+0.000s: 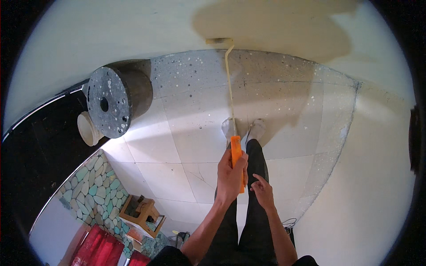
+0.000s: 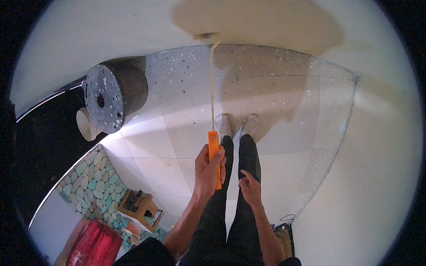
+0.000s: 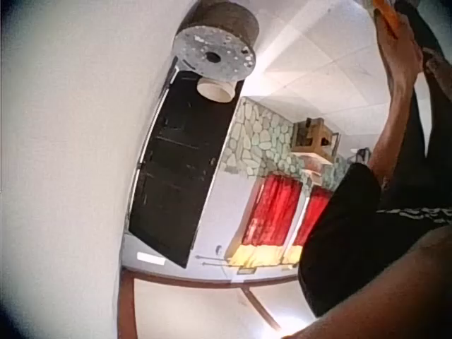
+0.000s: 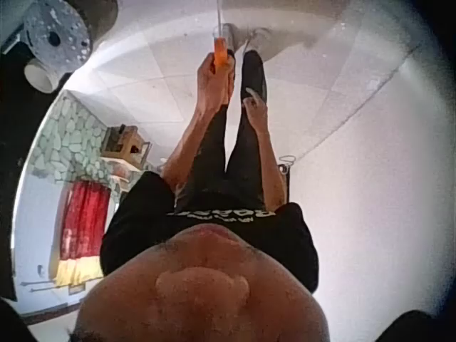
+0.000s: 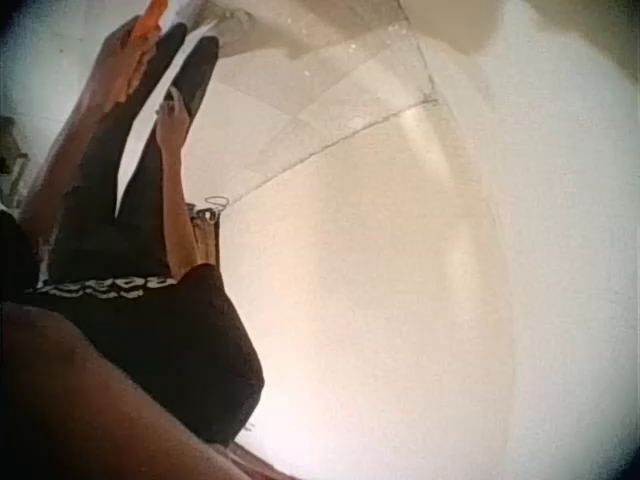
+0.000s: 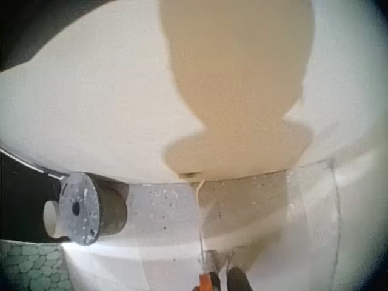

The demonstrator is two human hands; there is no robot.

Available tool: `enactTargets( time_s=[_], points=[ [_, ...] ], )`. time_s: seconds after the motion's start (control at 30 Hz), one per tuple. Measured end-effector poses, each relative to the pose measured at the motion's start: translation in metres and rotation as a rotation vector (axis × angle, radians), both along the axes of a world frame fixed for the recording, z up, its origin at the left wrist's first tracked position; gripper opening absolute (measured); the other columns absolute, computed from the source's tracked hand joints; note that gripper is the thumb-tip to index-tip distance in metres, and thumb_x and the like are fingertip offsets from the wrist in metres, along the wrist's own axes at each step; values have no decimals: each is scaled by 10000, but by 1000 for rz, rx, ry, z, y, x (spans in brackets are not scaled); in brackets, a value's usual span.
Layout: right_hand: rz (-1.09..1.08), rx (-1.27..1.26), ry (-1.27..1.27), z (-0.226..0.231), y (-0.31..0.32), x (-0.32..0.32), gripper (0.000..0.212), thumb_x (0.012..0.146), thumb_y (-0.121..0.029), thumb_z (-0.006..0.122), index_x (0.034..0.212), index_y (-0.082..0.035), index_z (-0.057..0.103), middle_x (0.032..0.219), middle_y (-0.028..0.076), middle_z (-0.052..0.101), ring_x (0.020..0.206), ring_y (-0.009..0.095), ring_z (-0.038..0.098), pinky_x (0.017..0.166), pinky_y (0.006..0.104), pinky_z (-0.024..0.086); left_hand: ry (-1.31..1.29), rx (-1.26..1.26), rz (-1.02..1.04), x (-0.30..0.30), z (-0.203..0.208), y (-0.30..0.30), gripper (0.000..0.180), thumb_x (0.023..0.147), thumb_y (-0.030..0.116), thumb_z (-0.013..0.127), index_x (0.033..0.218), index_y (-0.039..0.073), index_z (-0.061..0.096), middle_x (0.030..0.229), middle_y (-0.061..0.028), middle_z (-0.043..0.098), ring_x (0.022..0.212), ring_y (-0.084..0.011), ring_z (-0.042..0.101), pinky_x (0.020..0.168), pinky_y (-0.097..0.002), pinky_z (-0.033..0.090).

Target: Painting a wall using a paint roller.

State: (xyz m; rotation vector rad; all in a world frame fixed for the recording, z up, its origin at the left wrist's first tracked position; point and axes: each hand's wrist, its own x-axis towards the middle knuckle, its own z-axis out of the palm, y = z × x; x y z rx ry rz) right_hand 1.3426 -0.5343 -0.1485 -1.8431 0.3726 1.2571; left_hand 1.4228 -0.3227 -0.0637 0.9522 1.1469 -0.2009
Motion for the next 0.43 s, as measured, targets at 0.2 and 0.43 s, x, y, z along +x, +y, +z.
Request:
enactTargets(
  time_s=[0.2,0.43],
  points=[
    [-4,48,-12,3,8,0,359,911,-101,561,1268,-58,564,809,89,667,730,150,665,717,295,538,-10,30,-55,12,-22,18,220,967,258,537,960,42,495,697,0,497,406,-48,457,355,-197,383],
    [94,-26,26,-3,-1,-4,382,911,-95,555,1293,-75,553,842,110,678,768,174,682,735,299,541,-41,-54,-22,22,15,9,233,965,268,547,990,43,487,710,-14,494,400,-65,482,348,-185,400]
  ],
)
